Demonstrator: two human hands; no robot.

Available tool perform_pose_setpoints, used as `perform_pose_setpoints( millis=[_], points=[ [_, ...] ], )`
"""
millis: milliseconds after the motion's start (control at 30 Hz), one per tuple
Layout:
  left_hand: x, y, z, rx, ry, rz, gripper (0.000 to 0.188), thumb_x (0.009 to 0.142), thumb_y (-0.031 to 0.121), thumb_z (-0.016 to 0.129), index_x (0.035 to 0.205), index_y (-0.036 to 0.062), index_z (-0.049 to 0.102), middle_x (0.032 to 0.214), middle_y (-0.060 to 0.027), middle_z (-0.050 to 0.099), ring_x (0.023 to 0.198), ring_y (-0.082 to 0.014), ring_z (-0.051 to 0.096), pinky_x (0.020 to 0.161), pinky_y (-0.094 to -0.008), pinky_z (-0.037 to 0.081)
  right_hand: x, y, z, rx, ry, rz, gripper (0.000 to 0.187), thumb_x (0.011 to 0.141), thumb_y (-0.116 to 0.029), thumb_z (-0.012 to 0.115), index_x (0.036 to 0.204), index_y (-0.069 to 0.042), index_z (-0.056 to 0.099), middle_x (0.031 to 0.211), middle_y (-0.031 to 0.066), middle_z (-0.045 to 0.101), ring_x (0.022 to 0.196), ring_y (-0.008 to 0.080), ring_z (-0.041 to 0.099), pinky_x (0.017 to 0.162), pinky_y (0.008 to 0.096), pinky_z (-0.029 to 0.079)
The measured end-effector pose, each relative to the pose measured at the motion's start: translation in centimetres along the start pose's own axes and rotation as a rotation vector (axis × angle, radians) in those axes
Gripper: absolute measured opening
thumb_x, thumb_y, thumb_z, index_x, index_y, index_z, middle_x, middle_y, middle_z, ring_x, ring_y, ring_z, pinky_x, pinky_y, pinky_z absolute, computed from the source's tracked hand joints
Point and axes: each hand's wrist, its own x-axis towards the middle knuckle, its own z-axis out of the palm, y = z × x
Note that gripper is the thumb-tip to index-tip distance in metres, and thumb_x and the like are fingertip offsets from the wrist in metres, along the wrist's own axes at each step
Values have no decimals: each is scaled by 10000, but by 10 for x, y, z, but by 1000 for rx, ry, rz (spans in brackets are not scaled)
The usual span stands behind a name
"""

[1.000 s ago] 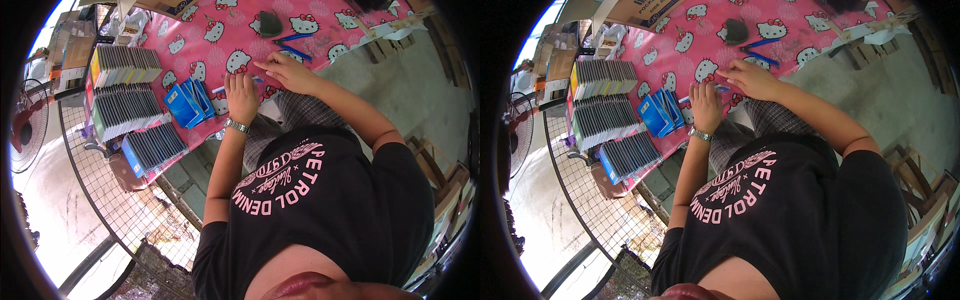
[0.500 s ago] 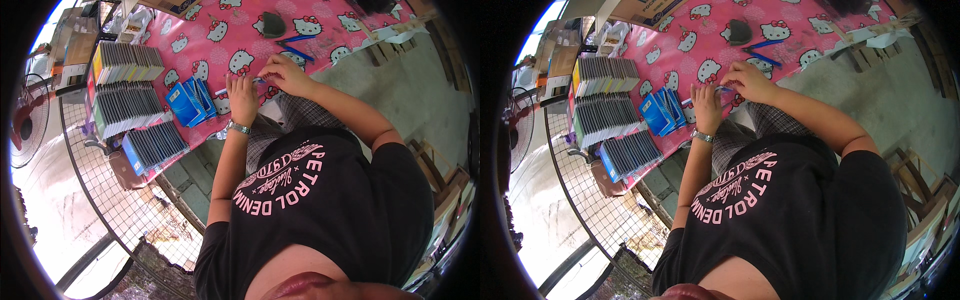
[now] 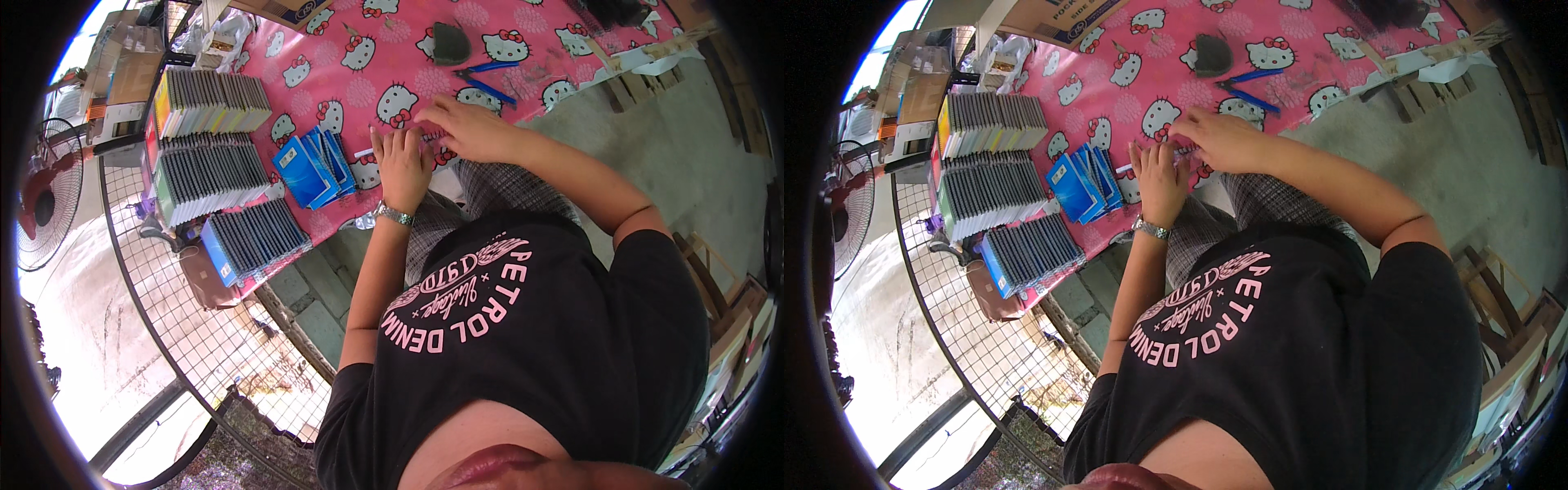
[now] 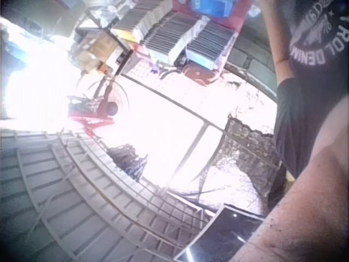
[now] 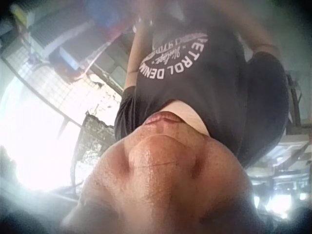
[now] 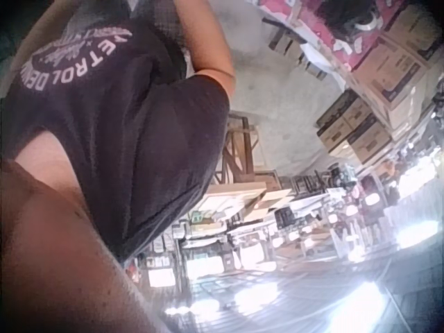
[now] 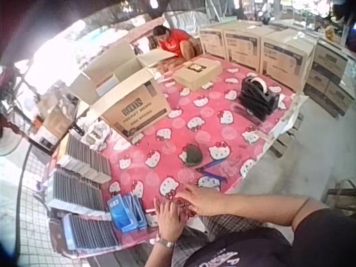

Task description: The person picks up stacks of small notebooks and places them into a cardboard box, then threads metal spiral bindings through the side holes of more notebooks by hand.

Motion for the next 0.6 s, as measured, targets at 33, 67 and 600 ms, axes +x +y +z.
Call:
perform_pose_setpoints(
  millis=[33, 67, 600],
  points=[
    [1, -2, 1, -18, 11, 10, 273, 842, 167, 618, 1083, 56, 554, 1013, -118, 586, 1041, -313, 539, 1142, -570, 212, 10, 3, -6, 63, -92, 63, 351, 860, -236, 640, 1174, -107, 551, 1156, 164, 612, 1058, 358, 606, 795, 450, 501],
    [0, -4, 2, -34, 23, 17, 267, 850, 165, 614, 1082, 46, 558, 1003, -119, 589, 1027, -319, 542, 1142, -560, 218, 20, 7, -12, 125, -188, 122, 351, 841, -229, 656, 1151, -101, 552, 1197, 155, 594, 1097, 360, 590, 808, 453, 498],
    [-14, -14, 6, -22, 10, -220, 366, 750, 319, 744, 1039, 131, 621, 1075, -49, 576, 1129, -292, 495, 1002, -652, 226, 65, 32, -46, 382, -643, 54, 454, 709, -166, 723, 1140, -34, 673, 1131, 43, 652, 1065, 173, 568, 944, 322, 440]
  ],
)
